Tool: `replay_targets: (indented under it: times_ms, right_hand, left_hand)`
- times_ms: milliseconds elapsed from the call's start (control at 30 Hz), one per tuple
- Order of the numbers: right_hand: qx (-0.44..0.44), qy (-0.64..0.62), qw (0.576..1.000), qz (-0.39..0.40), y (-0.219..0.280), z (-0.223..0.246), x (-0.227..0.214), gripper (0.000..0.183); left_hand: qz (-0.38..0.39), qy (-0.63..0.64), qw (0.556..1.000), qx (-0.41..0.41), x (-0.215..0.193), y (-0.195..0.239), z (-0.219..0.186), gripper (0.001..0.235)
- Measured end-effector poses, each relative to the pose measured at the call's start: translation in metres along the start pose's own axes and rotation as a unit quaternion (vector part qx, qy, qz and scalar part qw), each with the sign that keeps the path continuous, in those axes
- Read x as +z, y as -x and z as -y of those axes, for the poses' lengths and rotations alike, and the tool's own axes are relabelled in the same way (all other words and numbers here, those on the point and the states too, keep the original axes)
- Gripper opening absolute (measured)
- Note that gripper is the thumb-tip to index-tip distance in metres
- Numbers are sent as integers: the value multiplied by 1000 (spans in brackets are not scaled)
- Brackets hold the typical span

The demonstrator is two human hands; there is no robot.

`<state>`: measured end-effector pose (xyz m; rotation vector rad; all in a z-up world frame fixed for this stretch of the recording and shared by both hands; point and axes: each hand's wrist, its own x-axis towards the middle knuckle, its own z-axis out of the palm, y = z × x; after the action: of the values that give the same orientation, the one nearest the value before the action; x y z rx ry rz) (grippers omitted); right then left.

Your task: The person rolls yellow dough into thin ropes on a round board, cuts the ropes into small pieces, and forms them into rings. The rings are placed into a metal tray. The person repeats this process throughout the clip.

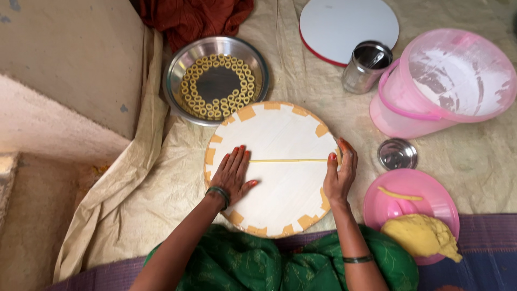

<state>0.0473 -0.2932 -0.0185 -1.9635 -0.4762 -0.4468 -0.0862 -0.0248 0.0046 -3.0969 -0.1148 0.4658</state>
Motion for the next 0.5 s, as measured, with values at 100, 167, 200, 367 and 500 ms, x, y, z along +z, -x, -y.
replay_targets:
  times_ms: [100,167,200,367,500]
  right_hand:
    - [17,-9,1000,0,7,3,-3,47]
    - [32,-4,999,9,5,5,-2,49]
    - [33,-10,999,8,6,5,-2,49]
    - [68,-26,997,-4,7,-4,-1,49]
    - [46,-44,998,-16,1,-6,3,52]
  left_hand:
    - [58,-29,998,-10,8,19,-13,92]
    - [56,-35,998,-4,8,15,-21,93]
    - [31,-25,999,11,10,13,-27,92]
    - [0,34,999,-13,16,-30,-27,90]
    - [-34,43,997,-47,-2,-83,-5,87]
